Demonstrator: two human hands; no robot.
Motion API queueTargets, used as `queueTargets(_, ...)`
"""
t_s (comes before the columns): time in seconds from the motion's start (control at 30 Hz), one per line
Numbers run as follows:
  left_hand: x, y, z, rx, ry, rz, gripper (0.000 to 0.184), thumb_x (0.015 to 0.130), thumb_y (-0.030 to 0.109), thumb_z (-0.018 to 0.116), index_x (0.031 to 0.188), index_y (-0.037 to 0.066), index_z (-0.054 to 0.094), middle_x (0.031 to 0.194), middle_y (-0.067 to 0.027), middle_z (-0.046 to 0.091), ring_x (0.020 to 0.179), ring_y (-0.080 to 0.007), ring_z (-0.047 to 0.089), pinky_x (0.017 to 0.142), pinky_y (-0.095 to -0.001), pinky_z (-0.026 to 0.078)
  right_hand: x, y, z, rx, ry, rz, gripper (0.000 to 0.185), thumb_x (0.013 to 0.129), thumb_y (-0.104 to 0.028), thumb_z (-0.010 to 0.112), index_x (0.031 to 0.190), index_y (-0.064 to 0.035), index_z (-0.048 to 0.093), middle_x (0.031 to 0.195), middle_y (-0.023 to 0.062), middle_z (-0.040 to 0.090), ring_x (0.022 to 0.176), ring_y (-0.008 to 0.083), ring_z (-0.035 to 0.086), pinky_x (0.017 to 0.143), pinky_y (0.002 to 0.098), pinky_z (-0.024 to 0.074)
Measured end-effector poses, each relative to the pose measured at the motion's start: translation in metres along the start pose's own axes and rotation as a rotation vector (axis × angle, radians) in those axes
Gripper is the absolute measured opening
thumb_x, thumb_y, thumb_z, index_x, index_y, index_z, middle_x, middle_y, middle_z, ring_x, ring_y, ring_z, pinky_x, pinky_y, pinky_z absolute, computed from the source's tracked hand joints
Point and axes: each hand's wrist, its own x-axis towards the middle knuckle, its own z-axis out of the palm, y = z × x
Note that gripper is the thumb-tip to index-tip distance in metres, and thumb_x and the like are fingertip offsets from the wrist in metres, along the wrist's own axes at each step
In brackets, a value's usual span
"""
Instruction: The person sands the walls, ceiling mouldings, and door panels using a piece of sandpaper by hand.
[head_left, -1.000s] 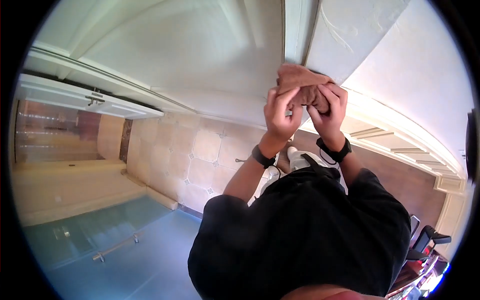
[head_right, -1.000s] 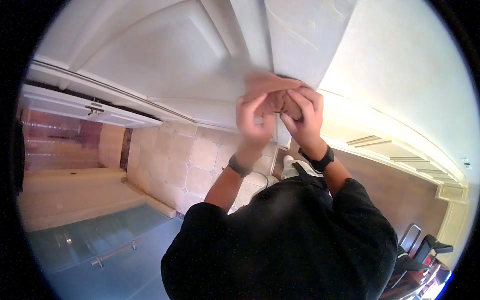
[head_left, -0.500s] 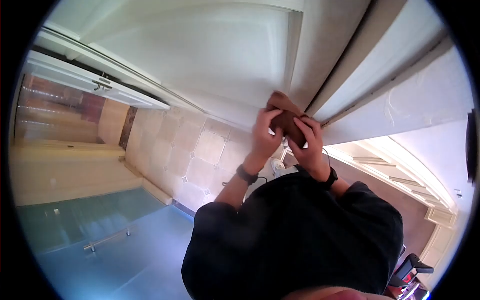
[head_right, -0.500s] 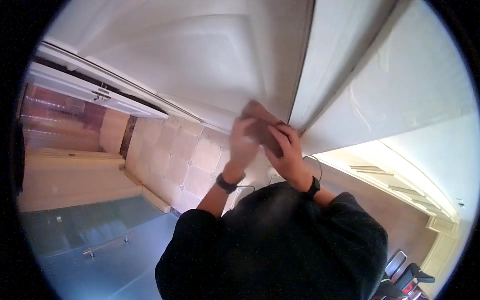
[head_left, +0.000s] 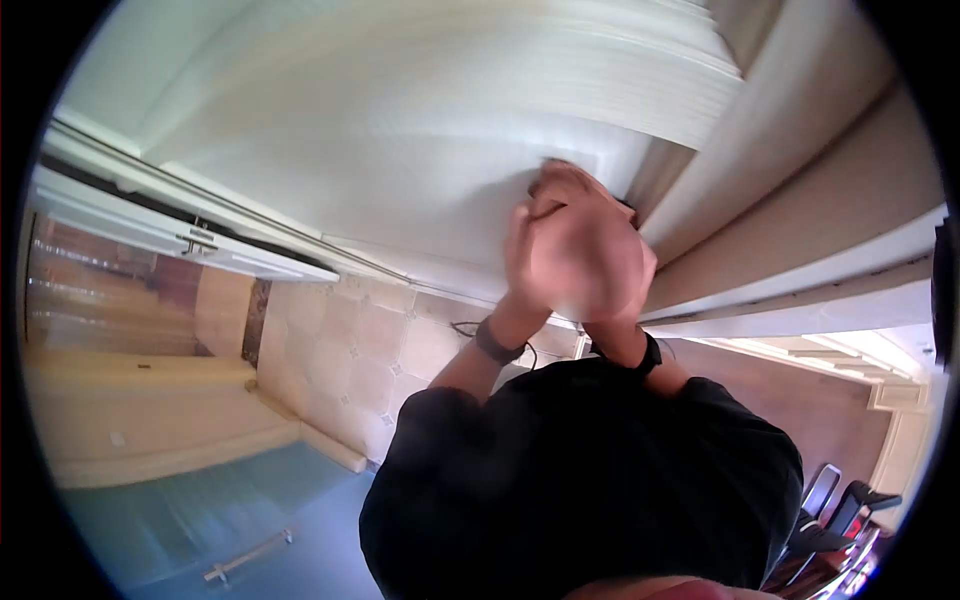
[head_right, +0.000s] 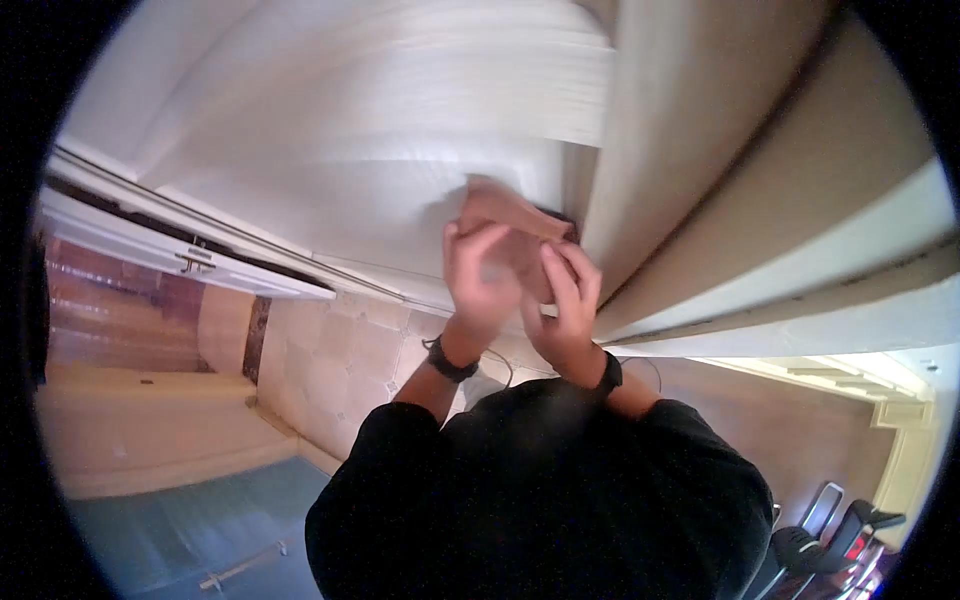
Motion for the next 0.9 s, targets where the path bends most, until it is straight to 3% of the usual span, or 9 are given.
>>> queueTargets(0.07,-0.012,-0.022,-0.004,-0.043,-0.09,0.006,0.042,0.074,-0.002,0.065,0.114,0.004,0.058,0.104,-0.0149,0.058,0.09,-0.0282,0.06,0.074,-0.0365,0.05,0.015,-0.019,0.009,-0.117,-0.072,0.163,0.041,0.079,-0.017,0.07,0.113,0.0033,0.061,0.108,0.0099,0.066,0.097,0.0149,0.063,0.085,0.0307,0.0506)
queueTargets(0.13,-0.024,-0.045,-0.017,-0.075,-0.193,-0.029,0.042,0.073,-0.001,0.067,0.114,0.004,0.059,0.103,-0.0153,0.059,0.087,-0.0289,0.061,0.071,-0.0363,0.051,-0.006,0.006,0.035,0.433,0.073,0.303,0.039,0.075,-0.011,0.071,0.111,0.0011,0.061,0.114,0.013,0.061,0.105,0.0184,0.059,0.089,0.0321,0.0481)
queueTargets(0.2,-0.034,-0.069,-0.039,-0.094,-0.28,-0.085,0.043,0.072,-0.001,0.068,0.113,0.005,0.059,0.102,-0.0157,0.059,0.085,-0.0296,0.062,0.068,-0.0362,0.051,-0.014,0.004,0.053,0.523,0.124,0.242,0.04,0.07,-0.003,0.07,0.11,-0.0005,0.062,0.116,0.0146,0.057,0.107,0.0232,0.057,0.09,0.0341,0.0474)
queueTargets(0.33,-0.03,-0.114,-0.098,-0.06,-0.302,-0.15,0.045,0.07,0.0,0.071,0.113,0.005,0.059,0.1,-0.0166,0.06,0.08,-0.031,0.063,0.062,-0.0358,0.052,0.003,-0.032,0.096,-0.155,0.073,-0.209,0.049,0.063,0.011,0.069,0.109,-0.0028,0.061,0.111,0.0146,0.055,0.101,0.0321,0.058,0.083,0.0374,0.0498)
queueTargets(0.4,-0.025,-0.131,-0.128,0.009,-0.164,-0.069,0.045,0.07,-0.001,0.071,0.112,0.005,0.059,0.101,-0.0171,0.061,0.084,-0.0321,0.063,0.064,-0.0369,0.053,0.009,-0.043,0.132,-0.099,0.027,-0.257,0.048,0.064,0.01,0.071,0.109,-0.0036,0.062,0.11,0.0146,0.055,0.1,0.0324,0.058,0.082,0.0369,0.0504)
queueTargets(0.47,-0.004,-0.128,-0.159,-0.001,-0.101,-0.195,0.044,0.07,-0.004,0.068,0.112,0.004,0.06,0.104,-0.0169,0.061,0.092,-0.0344,0.06,0.073,-0.0394,0.052,0.021,-0.061,0.164,-0.078,0.009,-0.305,0.05,0.064,0.009,0.072,0.111,-0.004,0.062,0.11,0.0144,0.055,0.099,0.0318,0.058,0.081,0.0367,0.0506)
queueTargets(0.6,0.043,-0.142,-0.187,0.166,0.045,0.029,0.033,0.075,0.002,0.076,0.105,0.003,0.061,0.103,-0.0116,0.065,0.089,-0.03,0.061,0.084,-0.0395,0.049,0.058,-0.109,0.187,0.002,0.07,-0.393,0.056,0.061,0.009,0.071,0.115,-0.0032,0.062,0.111,0.0149,0.055,0.102,0.0316,0.056,0.083,0.0364,0.0489)
queueTargets(0.8,0.091,-0.108,-0.167,-0.055,-0.017,0.149,0.045,0.064,-0.007,0.066,0.107,0.008,0.068,0.099,-0.0097,0.066,0.086,-0.0305,0.057,0.072,-0.0384,0.049,0.069,-0.125,0.16,-0.203,0.323,-0.378,0.058,0.059,0.009,0.073,0.115,-0.0027,0.061,0.11,0.0147,0.056,0.099,0.0297,0.057,0.084,0.0343,0.0487)
queueTargets(0.9,0.077,-0.103,-0.149,-0.061,-0.119,0.162,0.05,0.065,0.001,0.071,0.111,0.018,0.067,0.083,-0.0076,0.051,0.069,-0.0276,0.057,0.055,-0.0388,0.047,0.049,-0.102,0.149,-0.275,0.386,-0.298,0.059,0.059,0.01,0.068,0.117,-0.002,0.06,0.113,0.0156,0.055,0.102,0.0306,0.056,0.086,0.0353,0.0479)
